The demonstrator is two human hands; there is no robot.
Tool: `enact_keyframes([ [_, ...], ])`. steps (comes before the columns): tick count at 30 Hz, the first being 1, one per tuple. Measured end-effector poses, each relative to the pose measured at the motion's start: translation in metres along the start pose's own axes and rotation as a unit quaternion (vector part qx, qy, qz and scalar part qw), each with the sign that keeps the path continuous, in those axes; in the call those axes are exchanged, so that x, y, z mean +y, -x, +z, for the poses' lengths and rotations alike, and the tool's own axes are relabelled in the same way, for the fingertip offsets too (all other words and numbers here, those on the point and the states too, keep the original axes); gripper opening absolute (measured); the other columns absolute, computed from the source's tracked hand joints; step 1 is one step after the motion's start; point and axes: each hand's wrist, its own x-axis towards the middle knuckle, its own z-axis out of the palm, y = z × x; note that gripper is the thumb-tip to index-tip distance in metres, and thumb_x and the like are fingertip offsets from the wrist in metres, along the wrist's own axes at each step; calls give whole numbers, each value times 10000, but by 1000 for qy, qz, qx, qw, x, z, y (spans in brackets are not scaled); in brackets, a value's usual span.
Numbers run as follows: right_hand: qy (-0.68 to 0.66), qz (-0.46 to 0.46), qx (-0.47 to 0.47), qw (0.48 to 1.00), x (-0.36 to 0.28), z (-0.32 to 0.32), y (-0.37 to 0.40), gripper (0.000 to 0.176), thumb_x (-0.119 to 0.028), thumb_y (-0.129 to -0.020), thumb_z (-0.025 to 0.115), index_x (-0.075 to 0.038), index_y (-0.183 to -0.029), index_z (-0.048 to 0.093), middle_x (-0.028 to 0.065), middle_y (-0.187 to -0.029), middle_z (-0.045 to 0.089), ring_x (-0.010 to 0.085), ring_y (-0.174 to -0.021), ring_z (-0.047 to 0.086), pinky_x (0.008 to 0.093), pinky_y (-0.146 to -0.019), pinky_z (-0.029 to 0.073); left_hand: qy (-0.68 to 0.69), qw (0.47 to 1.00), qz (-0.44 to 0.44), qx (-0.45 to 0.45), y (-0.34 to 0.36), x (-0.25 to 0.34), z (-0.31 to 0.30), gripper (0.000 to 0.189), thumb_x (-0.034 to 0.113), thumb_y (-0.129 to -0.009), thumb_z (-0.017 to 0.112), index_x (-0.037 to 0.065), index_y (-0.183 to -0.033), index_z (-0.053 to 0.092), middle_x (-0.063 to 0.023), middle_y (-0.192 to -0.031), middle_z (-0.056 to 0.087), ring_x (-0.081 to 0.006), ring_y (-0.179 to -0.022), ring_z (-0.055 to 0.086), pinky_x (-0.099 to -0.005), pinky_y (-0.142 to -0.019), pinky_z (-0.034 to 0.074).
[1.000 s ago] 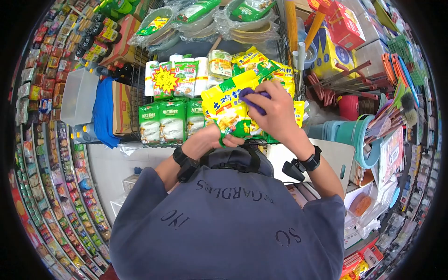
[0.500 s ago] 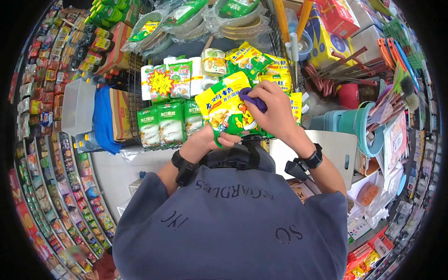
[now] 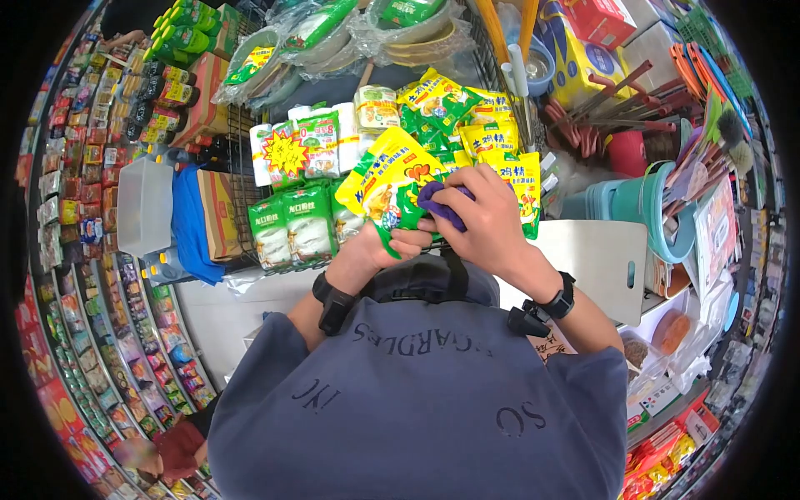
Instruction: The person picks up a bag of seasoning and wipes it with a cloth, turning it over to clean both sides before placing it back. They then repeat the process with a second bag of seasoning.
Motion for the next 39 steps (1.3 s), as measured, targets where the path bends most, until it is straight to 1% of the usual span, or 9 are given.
enact_keyframes([
  [4, 25, -36, 10, 999, -11, 12, -5, 266, -121, -691, 820, -84, -918, 687, 66, -955, 624, 281, -855, 600, 403, -719, 494, -66, 996, 62, 8, -4, -7, -18, 384, 428, -1076, 452, 72, -1103, 593, -111, -941, 584, -73, -548, 469, -220, -385, 331],
  [6, 25, -42, 2, 999, -16, 18, -4, 264, -149, -687, 818, -85, -905, 682, 62, -945, 620, 274, -852, 597, 402, -718, 493, -59, 995, 28, -77, -10, -11, -7, 364, 418, -1080, 453, 106, -1170, 618, -114, -1013, 627, -145, -698, 618, -286, -505, 507],
  [8, -19, -71, -30, 997, -24, 25, -3, 264, -160, -687, 820, -83, -894, 675, 61, -946, 615, 274, -851, 591, 403, -724, 492, -114, 955, 205, 184, -18, -25, 15, 454, 442, -1103, 371, 88, -1278, 595, -119, -1138, 660, -242, -898, 680, -411, -736, 612],
  [9, -3, -90, -27, 996, -25, 33, -1, 254, -170, -695, 818, -87, -882, 669, 55, -956, 613, 271, -853, 588, 404, -734, 492, -81, 987, 132, -33, -15, -12, -12, 490, 450, -1112, 348, 90, -1353, 576, -134, -1237, 661, -288, -1122, 661, -494, -986, 567],
  [12, -25, -105, -46, 993, -24, 32, -4, 241, -166, -697, 817, -89, -867, 665, 50, -958, 612, 269, -848, 588, 402, -736, 493, -171, 955, 215, 115, -9, -19, 0, 490, 447, -1112, 355, 81, -1351, 577, -146, -1236, 657, -293, -1121, 656, -513, -1011, 548],
  [17, -35, -125, -51, 990, 3, 22, -11, 249, -163, -703, 821, -91, -887, 671, 51, -950, 615, 271, -846, 590, 398, -726, 494, -122, 989, 87, 13, -4, -5, -8, 444, 473, -1102, 338, 101, -1107, 581, -97, -891, 592, -75, -507, 478, -216, -383, 328],
  [26, 10, 16, 48, 999, 45, -9, -22, 214, -49, -732, 808, -53, -910, 689, 92, -951, 636, 312, -873, 630, 404, -728, 517, -277, 951, 101, 93, 14, -6, -27, 349, 360, -1060, 571, 34, -1187, 573, -133, -984, 653, -114, -589, 555, -238, -498, 443],
  [29, -63, 84, 74, 992, 47, -20, -26, 155, -17, -811, 771, -1, -938, 684, 112, -921, 649, 261, -847, 649, 348, -750, 514, -734, 545, 370, 166, 4, -16, 0, 595, 81, -903, 789, -9, -1418, 503, -107, -1265, 712, -252, -1139, 695, -372, -969, 542],
  [39, -342, 311, 124, 878, 38, -26, -10, 115, -114, -977, 711, 0, -967, 698, -28, -872, 666, 25, -787, 577, 199, -718, 465, -811, 293, 395, 317, 2, -21, 55, 331, 243, -989, 694, 34, -1207, 560, -255, -902, 711, -442, -857, 710, -482, -723, 536],
])
